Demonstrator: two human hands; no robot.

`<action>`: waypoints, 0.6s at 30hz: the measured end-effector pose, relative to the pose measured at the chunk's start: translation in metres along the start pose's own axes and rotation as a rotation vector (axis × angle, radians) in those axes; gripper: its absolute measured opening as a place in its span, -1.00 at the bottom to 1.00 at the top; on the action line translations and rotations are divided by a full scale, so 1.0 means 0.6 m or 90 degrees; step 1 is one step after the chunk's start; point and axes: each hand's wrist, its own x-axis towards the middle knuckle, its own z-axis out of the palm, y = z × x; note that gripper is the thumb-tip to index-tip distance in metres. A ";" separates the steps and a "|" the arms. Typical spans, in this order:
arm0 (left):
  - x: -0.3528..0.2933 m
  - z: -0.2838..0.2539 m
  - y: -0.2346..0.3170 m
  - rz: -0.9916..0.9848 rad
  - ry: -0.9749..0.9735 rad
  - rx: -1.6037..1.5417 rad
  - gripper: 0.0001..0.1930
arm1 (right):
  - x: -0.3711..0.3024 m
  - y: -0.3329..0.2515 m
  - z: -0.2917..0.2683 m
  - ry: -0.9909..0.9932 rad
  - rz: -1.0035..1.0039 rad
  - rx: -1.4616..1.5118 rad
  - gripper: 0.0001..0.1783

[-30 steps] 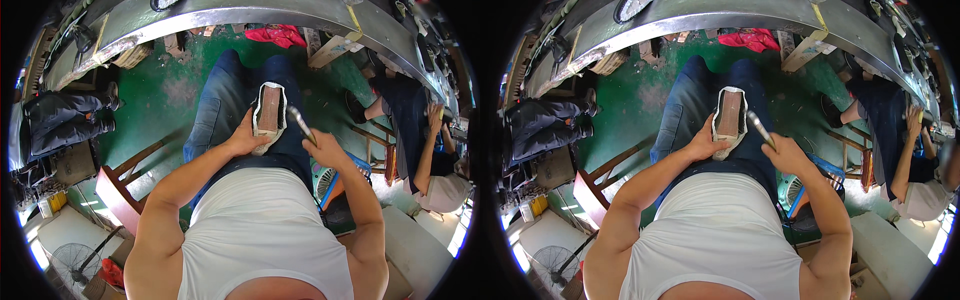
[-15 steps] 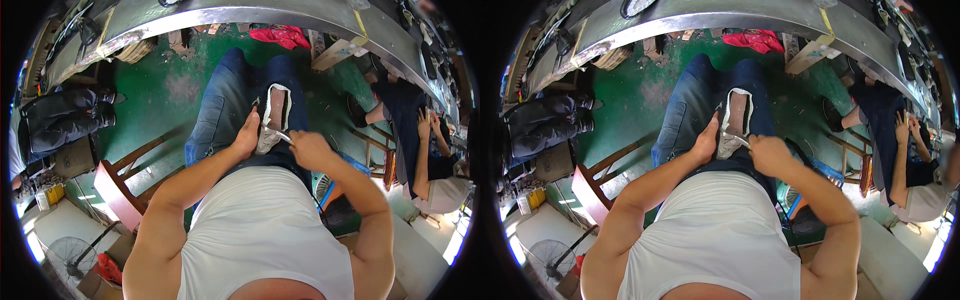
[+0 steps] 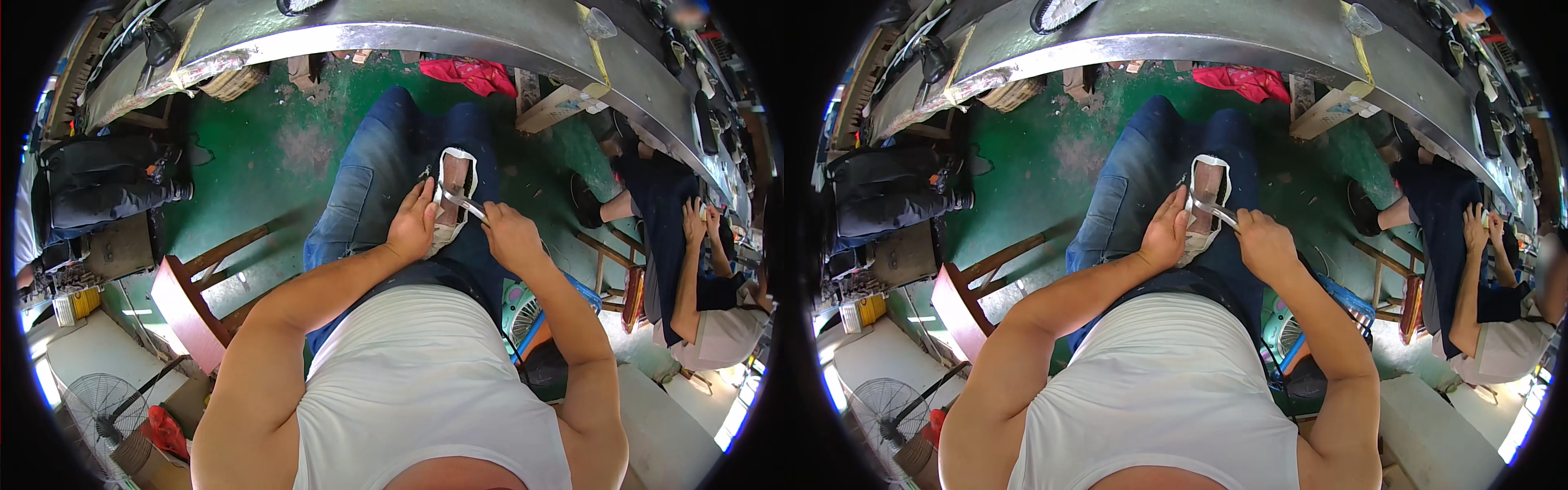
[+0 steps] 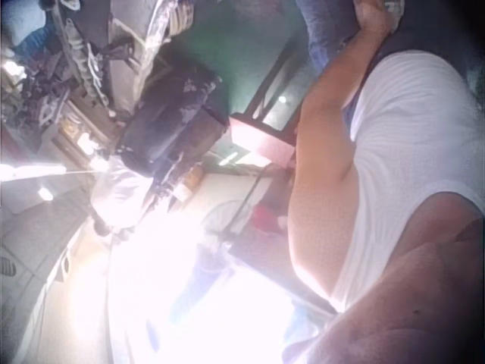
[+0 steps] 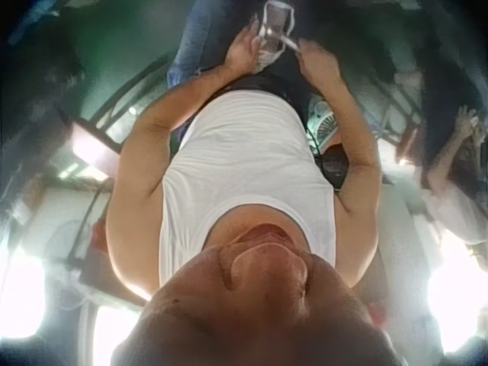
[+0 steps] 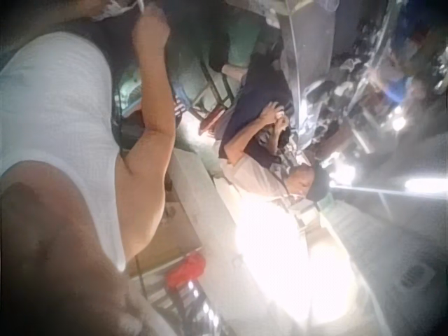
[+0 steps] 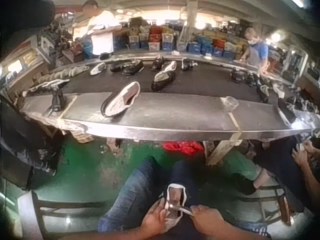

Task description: Manually lasting shoes by pulling and hammering the upper over the last using pincers and a hammer.

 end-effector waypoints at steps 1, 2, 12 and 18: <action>0.001 -0.003 0.002 0.036 -0.024 0.028 -0.47 | -0.005 0.008 0.006 -0.021 0.029 0.036 -0.63; 0.001 -0.006 0.004 0.073 -0.048 0.056 -0.46 | -0.012 0.016 0.016 -0.023 0.029 0.038 -0.63; 0.029 -0.024 0.007 0.054 -0.243 0.174 -0.41 | 0.039 0.032 -0.056 -0.108 0.132 0.335 -0.63; 0.033 -0.067 0.062 0.005 -0.390 0.191 -0.34 | 0.046 0.027 -0.005 -0.085 0.061 0.163 -0.58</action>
